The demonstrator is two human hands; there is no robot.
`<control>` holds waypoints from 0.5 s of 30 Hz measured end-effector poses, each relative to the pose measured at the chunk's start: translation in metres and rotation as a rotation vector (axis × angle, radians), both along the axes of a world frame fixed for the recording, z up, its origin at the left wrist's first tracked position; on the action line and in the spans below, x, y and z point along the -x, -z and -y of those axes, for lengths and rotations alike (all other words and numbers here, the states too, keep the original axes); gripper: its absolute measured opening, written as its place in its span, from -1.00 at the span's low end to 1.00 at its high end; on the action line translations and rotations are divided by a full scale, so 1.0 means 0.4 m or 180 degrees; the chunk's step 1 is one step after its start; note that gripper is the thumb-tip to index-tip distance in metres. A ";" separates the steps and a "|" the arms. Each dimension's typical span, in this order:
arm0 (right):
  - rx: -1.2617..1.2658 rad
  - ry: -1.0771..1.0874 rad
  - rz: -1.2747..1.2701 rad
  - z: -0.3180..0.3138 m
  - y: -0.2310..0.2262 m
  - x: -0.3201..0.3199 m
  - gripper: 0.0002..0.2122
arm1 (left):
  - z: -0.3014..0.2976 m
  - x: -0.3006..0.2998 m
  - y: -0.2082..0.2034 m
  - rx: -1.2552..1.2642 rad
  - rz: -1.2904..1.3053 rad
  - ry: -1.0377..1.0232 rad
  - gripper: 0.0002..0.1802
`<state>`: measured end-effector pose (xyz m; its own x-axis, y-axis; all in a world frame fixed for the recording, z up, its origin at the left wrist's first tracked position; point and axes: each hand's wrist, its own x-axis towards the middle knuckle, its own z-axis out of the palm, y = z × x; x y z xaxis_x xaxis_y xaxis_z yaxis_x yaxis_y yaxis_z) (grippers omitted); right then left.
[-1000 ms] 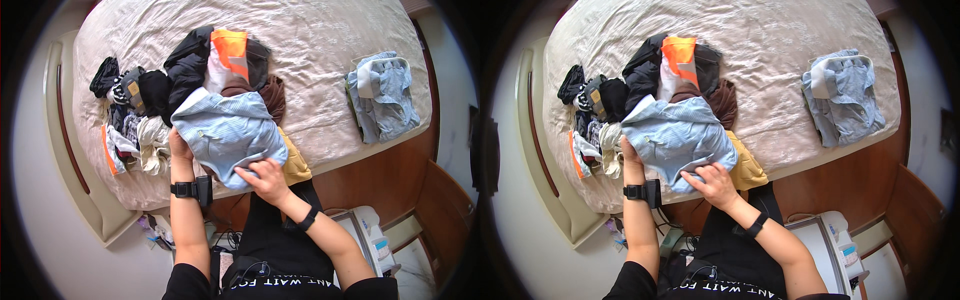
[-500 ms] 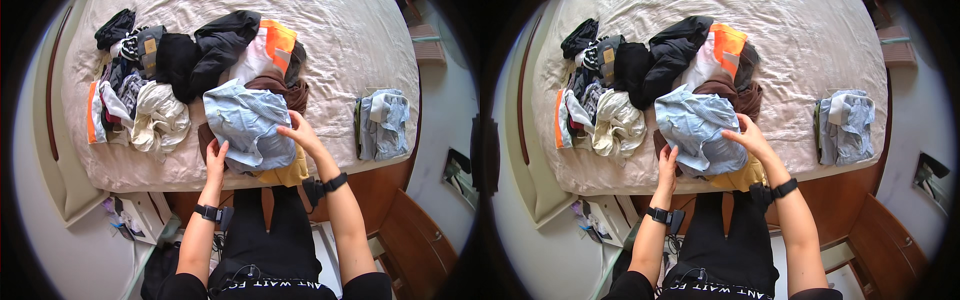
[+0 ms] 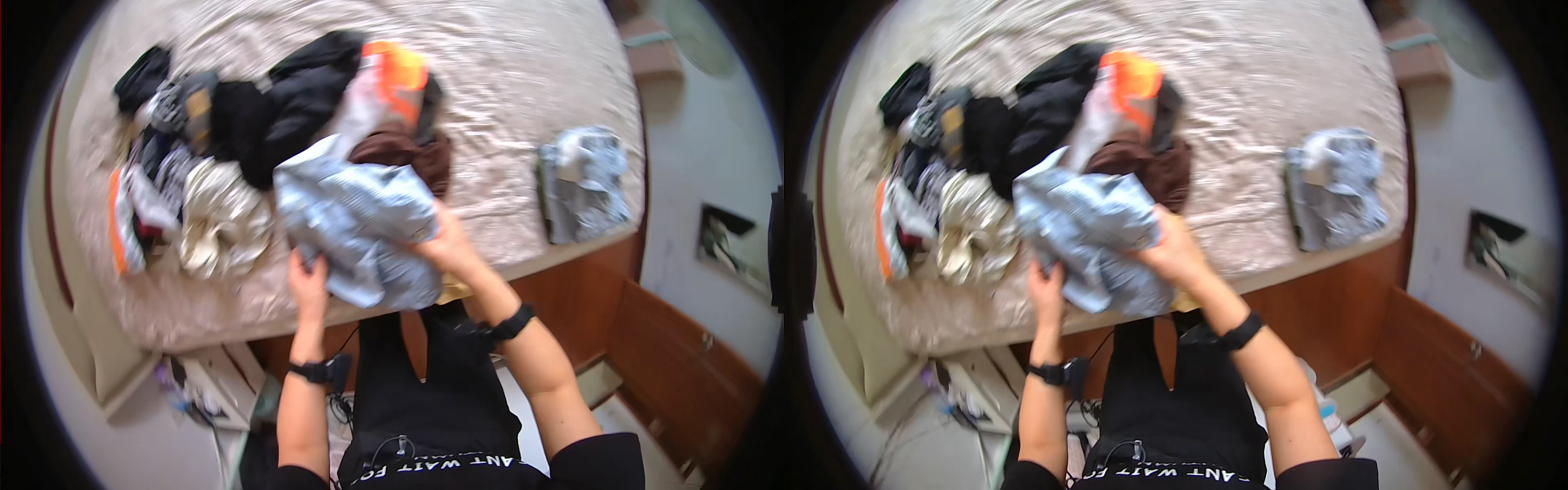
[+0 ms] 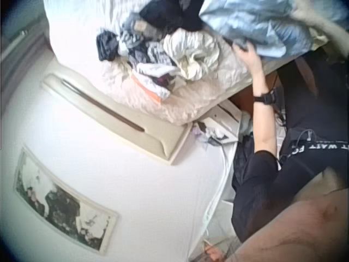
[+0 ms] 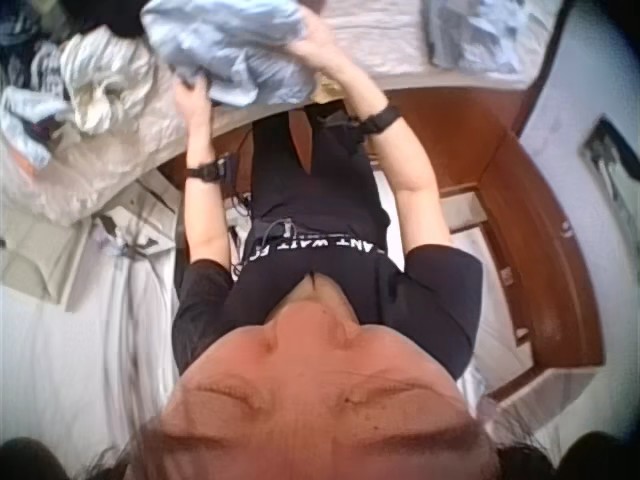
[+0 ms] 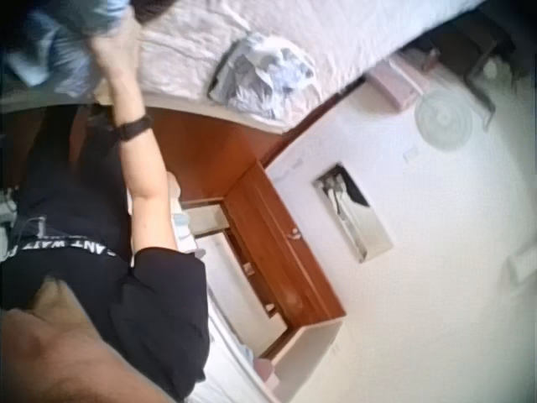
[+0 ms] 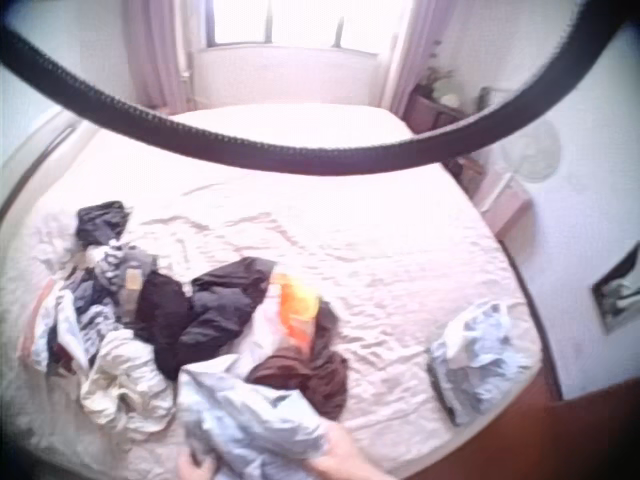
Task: Folding shirts on a bed.
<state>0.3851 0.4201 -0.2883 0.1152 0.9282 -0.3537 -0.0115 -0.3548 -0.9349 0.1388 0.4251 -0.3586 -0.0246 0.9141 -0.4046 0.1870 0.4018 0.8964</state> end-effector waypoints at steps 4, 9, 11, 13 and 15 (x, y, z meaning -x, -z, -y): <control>0.0002 0.0691 -0.0331 0.090 -0.053 -0.033 -0.51 | -0.031 -0.058 -0.135 0.0279 0.0679 0.0234 -0.76; -0.0026 0.1690 -0.0194 0.224 -0.155 -0.198 -0.51 | -0.120 -0.307 -0.258 0.0191 0.0578 0.1615 -0.72; -0.0194 0.2297 -0.0483 0.282 -0.163 -0.279 -0.54 | -0.159 -0.466 -0.272 -0.0050 0.0782 0.2039 -0.70; -0.0271 0.2795 -0.0476 0.329 -0.173 -0.373 -0.56 | -0.196 -0.647 -0.317 -0.0518 0.0426 0.2764 -0.68; -0.0332 0.3258 -0.0536 0.350 -0.167 -0.453 -0.58 | -0.220 -0.820 -0.358 -0.0751 0.0373 0.3118 -0.70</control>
